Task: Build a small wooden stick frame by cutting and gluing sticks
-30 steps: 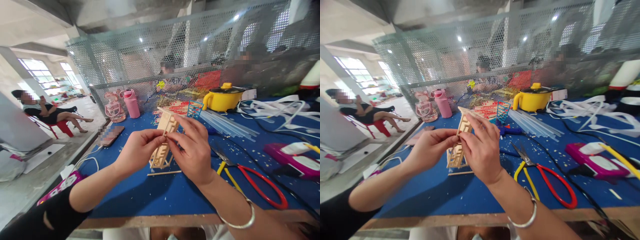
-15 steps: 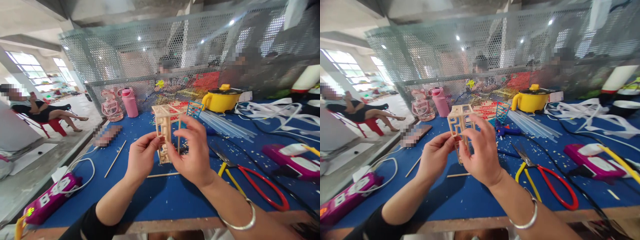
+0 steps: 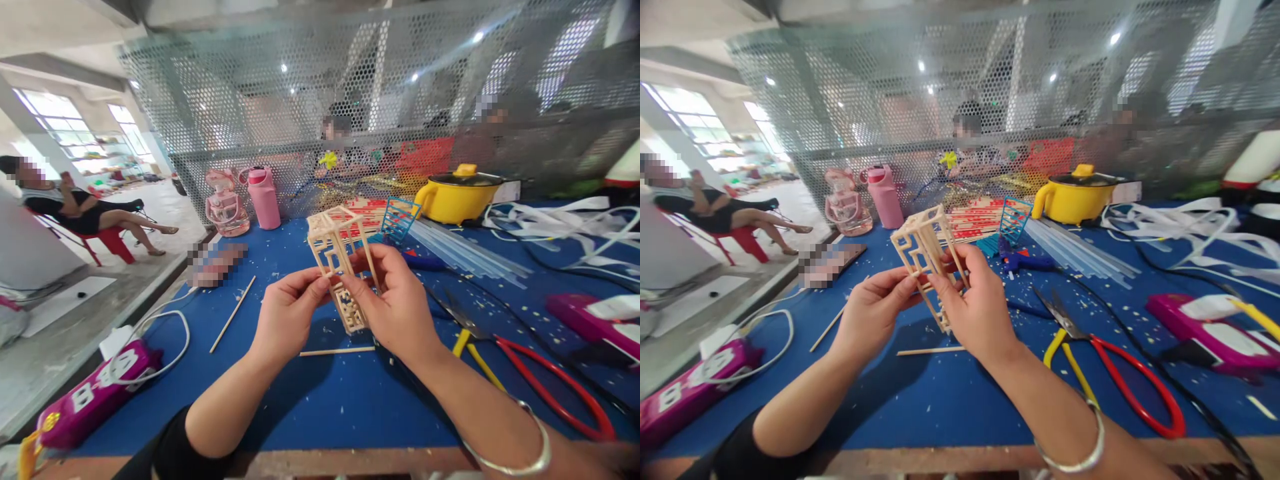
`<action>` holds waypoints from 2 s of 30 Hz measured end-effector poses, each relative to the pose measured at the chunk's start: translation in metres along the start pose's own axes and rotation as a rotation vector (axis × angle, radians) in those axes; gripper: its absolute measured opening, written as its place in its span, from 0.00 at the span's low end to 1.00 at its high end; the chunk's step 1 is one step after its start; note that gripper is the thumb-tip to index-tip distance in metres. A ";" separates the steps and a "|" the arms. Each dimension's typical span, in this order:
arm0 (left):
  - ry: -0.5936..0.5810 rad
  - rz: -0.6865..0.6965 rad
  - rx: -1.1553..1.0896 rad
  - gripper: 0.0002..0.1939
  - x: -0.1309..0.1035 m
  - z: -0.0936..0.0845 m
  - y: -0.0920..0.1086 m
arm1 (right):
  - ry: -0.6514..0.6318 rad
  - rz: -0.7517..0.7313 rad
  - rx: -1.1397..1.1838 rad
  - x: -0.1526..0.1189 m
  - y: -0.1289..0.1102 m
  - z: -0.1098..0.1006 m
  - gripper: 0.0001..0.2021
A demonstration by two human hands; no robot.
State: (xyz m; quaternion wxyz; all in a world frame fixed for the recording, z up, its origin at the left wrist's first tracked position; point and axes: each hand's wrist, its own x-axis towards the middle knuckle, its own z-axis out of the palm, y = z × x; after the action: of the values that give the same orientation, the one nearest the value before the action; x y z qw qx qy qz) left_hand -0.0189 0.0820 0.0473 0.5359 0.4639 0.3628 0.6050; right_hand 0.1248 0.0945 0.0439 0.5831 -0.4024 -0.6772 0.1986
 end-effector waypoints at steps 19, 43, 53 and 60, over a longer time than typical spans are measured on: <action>0.134 0.043 0.082 0.11 -0.003 -0.003 -0.004 | 0.018 -0.047 -0.072 -0.004 -0.003 0.002 0.15; -0.059 -0.026 0.083 0.14 0.000 -0.008 -0.005 | -0.113 -0.639 -0.420 0.005 -0.008 -0.012 0.05; 0.049 0.548 1.136 0.14 0.022 -0.033 0.018 | -0.003 -0.089 -0.156 -0.015 -0.047 -0.045 0.06; -0.205 0.435 1.351 0.09 0.051 -0.033 0.005 | -0.074 0.510 0.016 -0.088 -0.036 -0.082 0.16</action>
State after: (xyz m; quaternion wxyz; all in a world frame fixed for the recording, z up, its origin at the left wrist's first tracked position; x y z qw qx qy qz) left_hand -0.0517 0.1336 0.0510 0.0304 0.8106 0.5051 0.2948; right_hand 0.1913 -0.0117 0.0348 0.4921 -0.5481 -0.5730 0.3592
